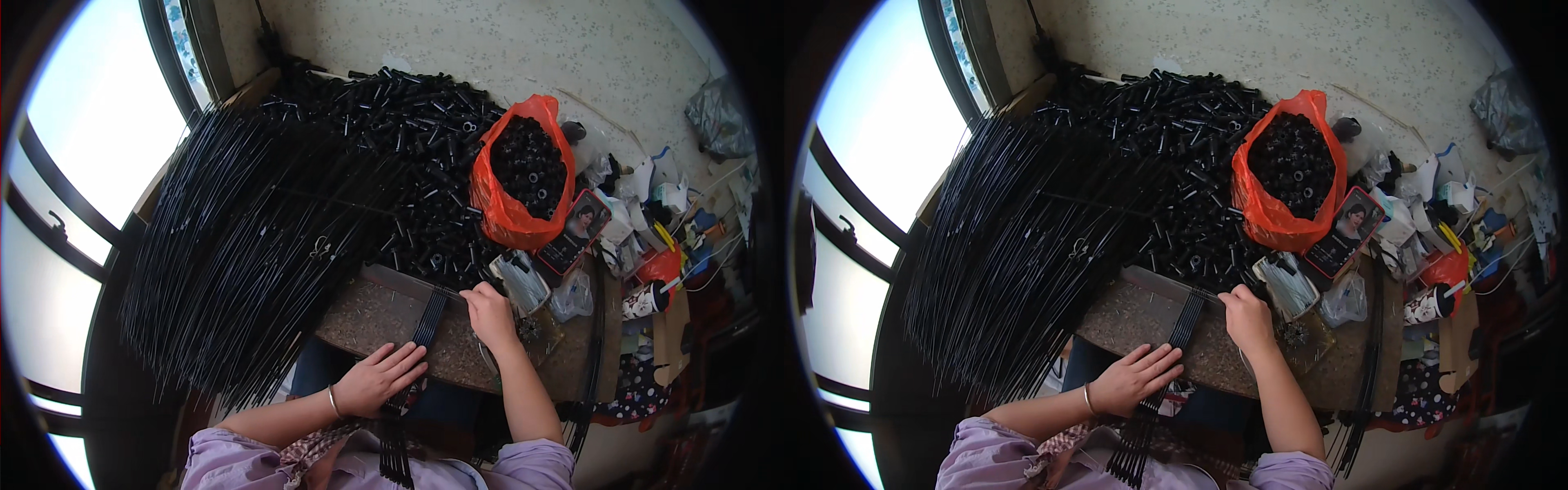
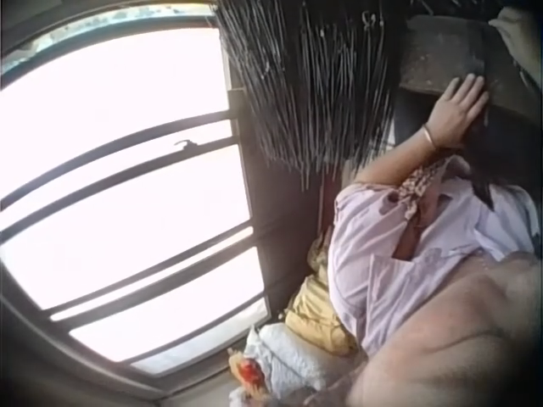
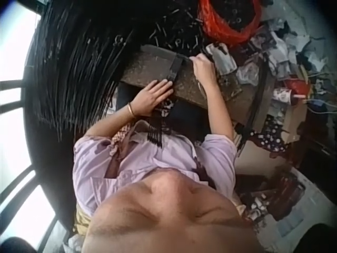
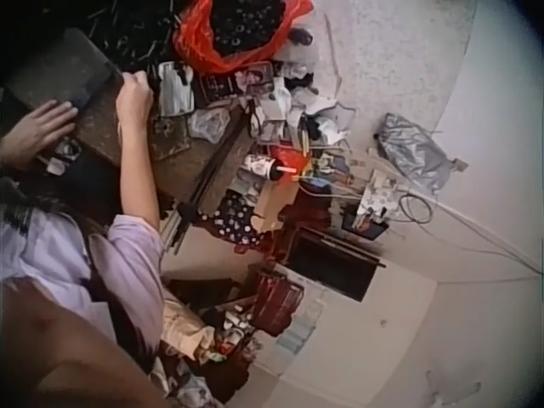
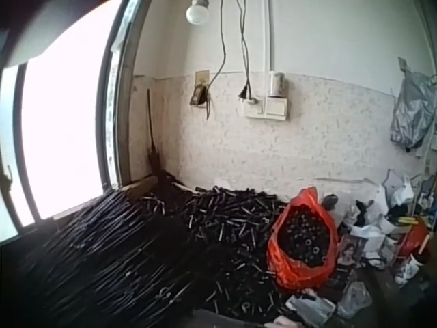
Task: Assembling and trimming bundles of black rods at a workstation using cutting tools.
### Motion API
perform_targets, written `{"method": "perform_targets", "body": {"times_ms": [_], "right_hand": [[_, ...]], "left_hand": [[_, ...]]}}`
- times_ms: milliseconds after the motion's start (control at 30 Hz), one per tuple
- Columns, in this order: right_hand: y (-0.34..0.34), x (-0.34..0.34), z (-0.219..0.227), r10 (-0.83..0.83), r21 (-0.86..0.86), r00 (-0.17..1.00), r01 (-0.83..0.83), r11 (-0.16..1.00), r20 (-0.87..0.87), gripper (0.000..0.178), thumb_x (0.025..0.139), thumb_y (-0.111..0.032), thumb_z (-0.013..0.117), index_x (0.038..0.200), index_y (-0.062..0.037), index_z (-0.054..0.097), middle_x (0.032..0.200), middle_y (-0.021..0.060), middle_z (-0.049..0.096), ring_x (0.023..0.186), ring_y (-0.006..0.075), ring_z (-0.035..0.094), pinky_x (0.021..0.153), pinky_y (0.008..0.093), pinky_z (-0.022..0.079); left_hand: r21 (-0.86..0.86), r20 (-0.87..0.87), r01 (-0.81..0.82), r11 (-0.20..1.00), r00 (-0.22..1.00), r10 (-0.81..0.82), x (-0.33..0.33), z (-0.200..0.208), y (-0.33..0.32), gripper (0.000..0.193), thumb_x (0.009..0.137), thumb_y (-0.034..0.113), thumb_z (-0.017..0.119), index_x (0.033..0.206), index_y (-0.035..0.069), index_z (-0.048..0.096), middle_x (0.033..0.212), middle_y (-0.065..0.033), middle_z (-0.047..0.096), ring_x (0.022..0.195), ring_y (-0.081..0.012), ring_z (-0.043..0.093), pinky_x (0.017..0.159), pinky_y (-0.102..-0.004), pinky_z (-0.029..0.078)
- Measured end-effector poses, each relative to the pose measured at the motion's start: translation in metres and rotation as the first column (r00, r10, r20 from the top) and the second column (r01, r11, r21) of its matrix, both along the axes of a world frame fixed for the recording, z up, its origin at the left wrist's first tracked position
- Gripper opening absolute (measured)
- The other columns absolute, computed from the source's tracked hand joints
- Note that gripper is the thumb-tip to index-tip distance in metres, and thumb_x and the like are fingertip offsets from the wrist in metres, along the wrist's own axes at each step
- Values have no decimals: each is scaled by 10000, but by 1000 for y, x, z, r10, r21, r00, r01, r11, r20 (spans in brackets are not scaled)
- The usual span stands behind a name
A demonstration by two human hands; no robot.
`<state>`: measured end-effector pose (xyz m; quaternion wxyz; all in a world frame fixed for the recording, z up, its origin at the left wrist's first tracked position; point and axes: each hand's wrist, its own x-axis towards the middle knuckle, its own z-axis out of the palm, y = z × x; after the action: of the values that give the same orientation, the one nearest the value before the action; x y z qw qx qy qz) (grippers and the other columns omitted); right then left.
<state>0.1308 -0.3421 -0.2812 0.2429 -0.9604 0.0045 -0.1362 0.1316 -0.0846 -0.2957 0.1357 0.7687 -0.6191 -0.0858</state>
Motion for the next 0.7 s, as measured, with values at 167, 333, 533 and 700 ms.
{"method": "perform_targets", "body": {"times_ms": [167, 333, 533, 700], "right_hand": [[1, 12, 1, -63, -72, 992, 55, 996, -111, 127, 798, -29, 548, 893, -18, 632, 846, 124, 587, 751, 311, 597, 691, 375, 485], [-5, 18, 2, 69, -213, 998, -66, 975, 6, 113, 769, -74, 605, 871, -34, 628, 818, 99, 580, 767, 283, 582, 679, 378, 481], [-23, -6, -4, 127, -216, 982, -96, 972, 136, 105, 765, -34, 594, 867, -37, 618, 811, 82, 566, 757, 280, 573, 642, 366, 469], [6, 17, -10, -18, 20, 1000, 18, 1000, -14, 134, 780, -51, 590, 910, -21, 609, 824, 113, 579, 801, 316, 579, 716, 381, 469]], "left_hand": [[-15, 1, 16, 1000, 1000, -16, 2, 1, -1, 744, 698, 197, 542, 1376, 39, 280, 1459, -148, 221, 1352, -269, 222, 1072, -422, 198], [-17, -31, 15, 1000, 999, -16, 2, 4, -1, 794, 668, 209, 575, 1381, 39, 269, 1459, -151, 218, 1354, -270, 215, 1075, -421, 195], [-28, -36, 0, 1000, 999, -1, 1, 5, 4, 842, 649, 277, 648, 1371, 38, 285, 1454, -157, 219, 1352, -269, 215, 1067, -409, 211], [-115, -90, 21, 993, 995, -31, 3, 4, 3, 853, 664, 379, 653, 1361, 31, 305, 1447, -159, 234, 1343, -284, 230, 1061, -426, 221]]}}
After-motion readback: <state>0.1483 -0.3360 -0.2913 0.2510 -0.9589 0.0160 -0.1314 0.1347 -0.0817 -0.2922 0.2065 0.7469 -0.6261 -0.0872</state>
